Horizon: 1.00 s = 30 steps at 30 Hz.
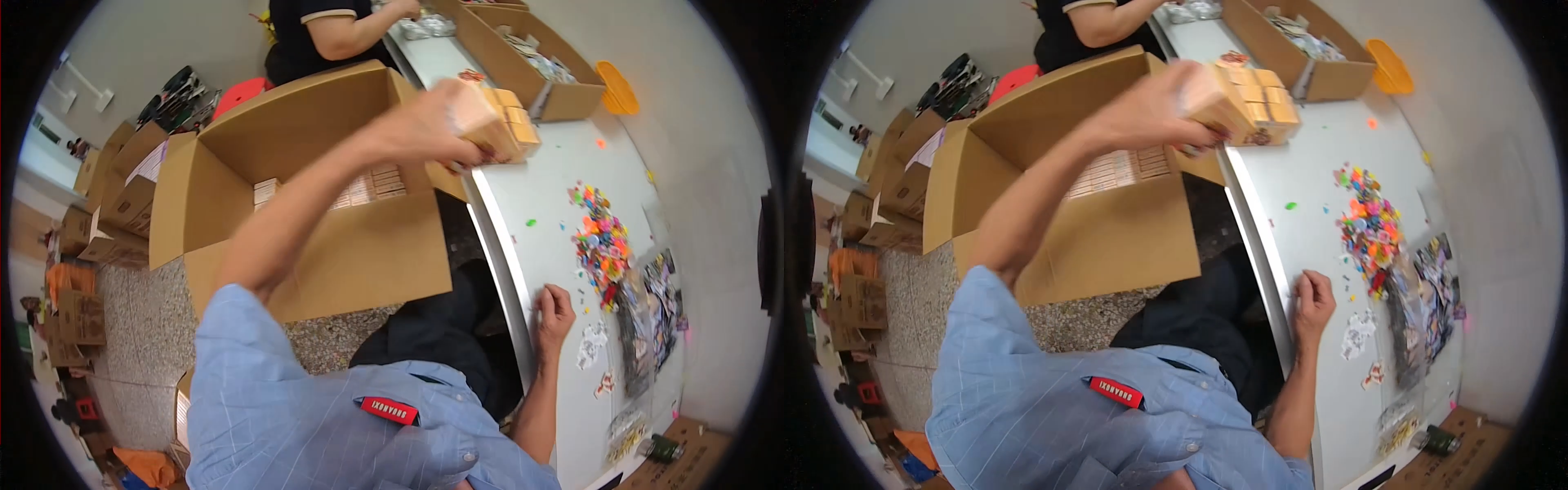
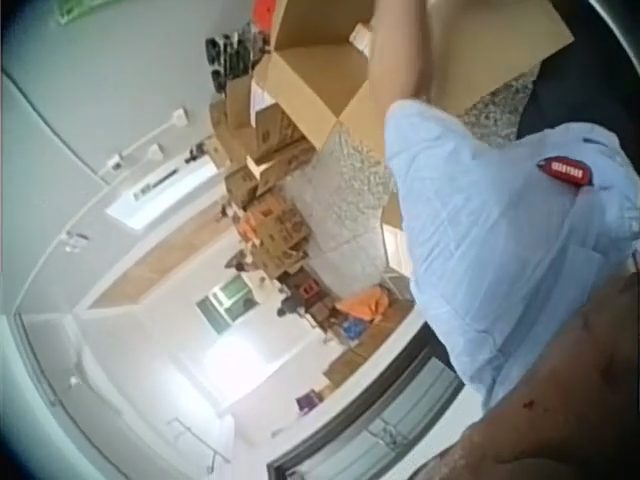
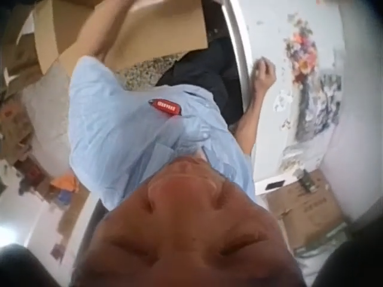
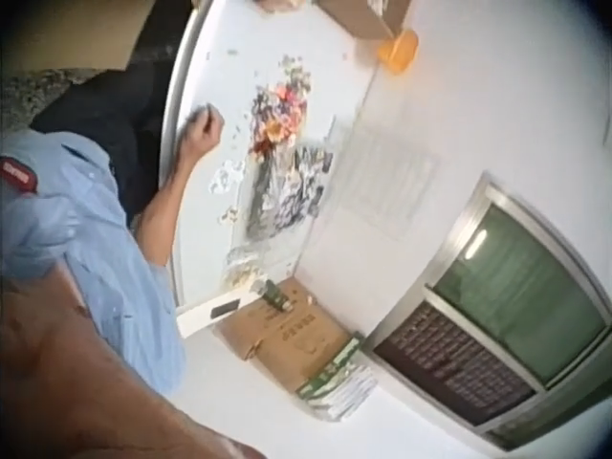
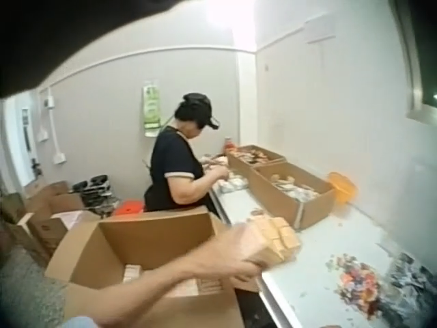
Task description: Assembling small toy packages by inserting components into envelopes and packing the finished units into a shipping box.
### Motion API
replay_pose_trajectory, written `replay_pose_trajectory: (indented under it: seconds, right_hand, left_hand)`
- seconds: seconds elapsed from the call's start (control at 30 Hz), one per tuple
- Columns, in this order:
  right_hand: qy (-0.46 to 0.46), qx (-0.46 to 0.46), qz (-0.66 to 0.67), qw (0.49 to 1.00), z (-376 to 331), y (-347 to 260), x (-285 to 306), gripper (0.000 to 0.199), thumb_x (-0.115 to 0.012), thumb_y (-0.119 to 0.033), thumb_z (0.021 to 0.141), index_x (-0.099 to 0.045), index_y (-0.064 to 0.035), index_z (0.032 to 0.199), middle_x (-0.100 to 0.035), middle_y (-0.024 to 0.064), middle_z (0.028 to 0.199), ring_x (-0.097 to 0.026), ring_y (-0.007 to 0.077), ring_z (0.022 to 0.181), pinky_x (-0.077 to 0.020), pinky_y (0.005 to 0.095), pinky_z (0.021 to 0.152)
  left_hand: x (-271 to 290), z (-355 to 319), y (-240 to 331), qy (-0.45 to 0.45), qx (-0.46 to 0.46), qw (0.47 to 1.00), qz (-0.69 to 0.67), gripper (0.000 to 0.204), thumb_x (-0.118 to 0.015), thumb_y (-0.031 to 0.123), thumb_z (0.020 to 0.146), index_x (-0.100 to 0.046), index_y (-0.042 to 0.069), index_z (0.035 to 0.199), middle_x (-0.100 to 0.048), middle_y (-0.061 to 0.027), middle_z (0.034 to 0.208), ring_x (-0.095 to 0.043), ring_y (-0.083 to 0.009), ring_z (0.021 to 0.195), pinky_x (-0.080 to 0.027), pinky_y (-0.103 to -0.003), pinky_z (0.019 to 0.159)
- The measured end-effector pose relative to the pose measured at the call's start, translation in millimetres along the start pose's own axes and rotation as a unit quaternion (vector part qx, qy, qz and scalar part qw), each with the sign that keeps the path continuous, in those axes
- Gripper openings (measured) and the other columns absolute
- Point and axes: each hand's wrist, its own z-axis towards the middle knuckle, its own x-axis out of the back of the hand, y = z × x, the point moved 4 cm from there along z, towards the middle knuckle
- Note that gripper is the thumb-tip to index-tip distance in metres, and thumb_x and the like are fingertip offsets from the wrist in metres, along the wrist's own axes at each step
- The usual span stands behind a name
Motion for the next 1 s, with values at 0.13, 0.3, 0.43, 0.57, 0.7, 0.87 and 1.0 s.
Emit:
replay_pose_trajectory:
  seconds: [0.13, 0.3, 0.43, 0.57, 0.7, 0.87, 1.0]
  right_hand:
    - [0.020, -0.076, -0.019, 0.997, 4, -5, -6, 0.017, -0.065, -0.010, 0.099, -0.068, 0.0008, 0.111, -0.065, 0.0024, 0.094, -0.058, 0.0085, 0.074, -0.0464, 0.0222, 0.066]
    - [-0.097, 0.079, -0.127, 0.984, 42, -52, -70, 0.030, -0.068, -0.004, 0.092, -0.063, 0.0010, 0.121, -0.064, 0.0087, 0.113, -0.060, 0.0170, 0.099, -0.0500, 0.0300, 0.086]
    - [-0.145, 0.057, -0.168, 0.973, 57, -32, -92, 0.029, -0.067, -0.003, 0.092, -0.063, -0.0010, 0.121, -0.062, 0.0068, 0.114, -0.058, 0.0153, 0.102, -0.0475, 0.0281, 0.089]
    - [-0.154, 0.063, -0.173, 0.971, 56, -19, -93, 0.027, -0.066, -0.001, 0.092, -0.064, -0.0009, 0.119, -0.061, 0.0082, 0.116, -0.057, 0.0164, 0.098, -0.0466, 0.0264, 0.087]
    - [-0.168, 0.032, -0.188, 0.967, 58, -13, -95, 0.029, -0.064, 0.001, 0.092, -0.063, 0.0020, 0.121, -0.060, 0.0146, 0.123, -0.059, 0.0241, 0.111, -0.0469, 0.0313, 0.094]
    - [-0.188, 0.040, -0.250, 0.949, 60, -11, -80, 0.030, -0.059, 0.000, 0.096, -0.061, 0.0028, 0.126, -0.054, 0.0145, 0.131, -0.056, 0.0214, 0.116, -0.0460, 0.0317, 0.098]
    - [-0.196, 0.038, -0.270, 0.942, 58, -6, -79, 0.029, -0.060, -0.003, 0.096, -0.062, 0.0030, 0.124, -0.054, 0.0155, 0.131, -0.055, 0.0238, 0.119, -0.0452, 0.0336, 0.101]
  left_hand:
    - [118, -58, -71, 0.092, 0.072, 0.989, -0.090, 0.065, -0.081, 0.022, 0.073, -0.053, -0.006, 0.124, -0.064, -0.0141, 0.113, -0.067, -0.0177, 0.096, -0.056, -0.031, 0.083]
    - [178, -111, -177, 0.135, 0.192, 0.972, -0.003, 0.043, -0.078, 0.017, 0.077, -0.063, -0.005, 0.110, -0.070, -0.0092, 0.098, -0.069, -0.0134, 0.086, -0.056, -0.029, 0.080]
    - [190, -134, -262, 0.095, 0.336, 0.935, 0.068, 0.080, -0.084, 0.024, 0.072, -0.044, -0.004, 0.135, -0.063, -0.0138, 0.120, -0.063, -0.0197, 0.110, -0.050, -0.032, 0.096]
    - [192, -147, -319, 0.046, 0.368, 0.905, 0.207, 0.092, -0.087, 0.028, 0.066, -0.041, -0.004, 0.139, -0.062, -0.0180, 0.123, -0.063, -0.0256, 0.113, -0.049, -0.035, 0.100]
    - [182, -154, -361, -0.020, 0.364, 0.898, 0.247, 0.094, -0.087, 0.028, 0.066, -0.039, -0.003, 0.141, -0.061, -0.0197, 0.123, -0.062, -0.0280, 0.114, -0.050, -0.037, 0.100]
    - [161, -158, -405, -0.076, 0.464, 0.874, 0.121, 0.094, -0.087, 0.026, 0.065, -0.039, -0.002, 0.141, -0.060, -0.0209, 0.123, -0.062, -0.0308, 0.114, -0.053, -0.039, 0.098]
    - [156, -165, -446, -0.069, 0.440, 0.863, 0.238, 0.097, -0.087, 0.035, 0.064, -0.040, -0.002, 0.141, -0.058, -0.0251, 0.131, -0.056, -0.0365, 0.125, -0.046, -0.041, 0.107]
